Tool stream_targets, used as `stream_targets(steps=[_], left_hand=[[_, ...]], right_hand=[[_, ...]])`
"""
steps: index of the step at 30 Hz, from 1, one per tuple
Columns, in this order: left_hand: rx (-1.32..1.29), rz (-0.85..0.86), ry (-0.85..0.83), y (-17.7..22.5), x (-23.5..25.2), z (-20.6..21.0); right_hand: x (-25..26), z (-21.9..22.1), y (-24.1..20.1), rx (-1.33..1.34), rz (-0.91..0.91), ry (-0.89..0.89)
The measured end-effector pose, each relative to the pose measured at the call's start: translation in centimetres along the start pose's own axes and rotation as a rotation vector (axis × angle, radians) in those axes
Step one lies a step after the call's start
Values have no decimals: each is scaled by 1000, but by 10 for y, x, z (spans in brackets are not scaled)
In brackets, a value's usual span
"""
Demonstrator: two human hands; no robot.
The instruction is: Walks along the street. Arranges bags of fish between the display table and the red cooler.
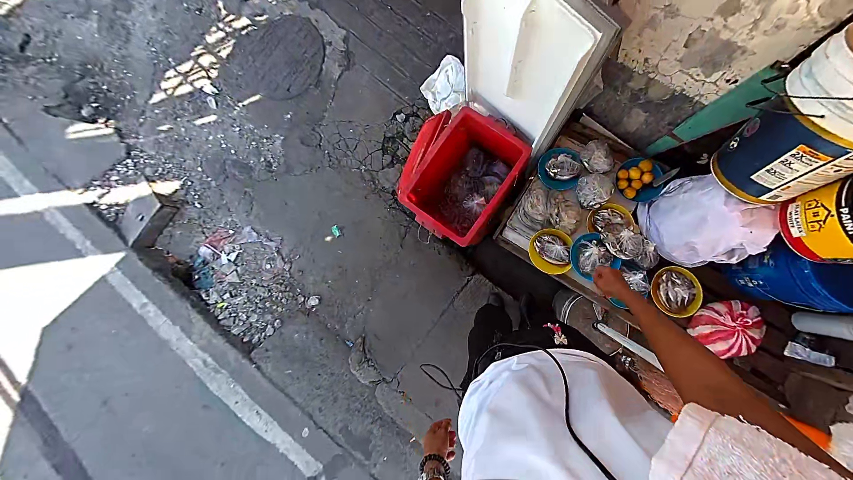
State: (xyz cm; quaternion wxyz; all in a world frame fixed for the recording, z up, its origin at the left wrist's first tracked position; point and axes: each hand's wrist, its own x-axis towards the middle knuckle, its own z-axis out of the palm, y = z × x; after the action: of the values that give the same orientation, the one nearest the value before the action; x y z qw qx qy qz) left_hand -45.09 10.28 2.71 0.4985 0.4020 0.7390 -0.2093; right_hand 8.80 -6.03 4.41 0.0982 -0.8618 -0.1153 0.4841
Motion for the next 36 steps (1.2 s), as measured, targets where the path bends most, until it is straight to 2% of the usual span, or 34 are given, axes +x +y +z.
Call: stream_targets(steps=[3, 5, 10, 14, 19, 23, 26, 31, 36], left_hand=[[29, 3, -16, 30, 28, -6], [71, 3, -17, 62, 48, -26], [118, 125, 40, 181, 73, -71], [12, 324, 100, 266, 87, -87], [-97, 440, 137, 314, 122, -52], [-163, 362, 149, 328, 150, -1], [-13, 314, 129, 345, 152, 18], [148, 363, 104, 403, 171, 25], [350, 366, -59, 475, 228, 57]], right_hand=[[20, -36, -39, 41, -33, 25], [30, -43, -54, 70, -11, 36], [60, -56, -73, 125, 73, 44], [109, -60, -97, 142, 54, 25], [198, -70, -138, 0, -37, -5], [256, -82, -159, -86, -85, -25], [270, -87, -155, -100, -67, -47], [302, -117, -165, -126, -47, -53], [344, -134, -207, -226, -91, 6]])
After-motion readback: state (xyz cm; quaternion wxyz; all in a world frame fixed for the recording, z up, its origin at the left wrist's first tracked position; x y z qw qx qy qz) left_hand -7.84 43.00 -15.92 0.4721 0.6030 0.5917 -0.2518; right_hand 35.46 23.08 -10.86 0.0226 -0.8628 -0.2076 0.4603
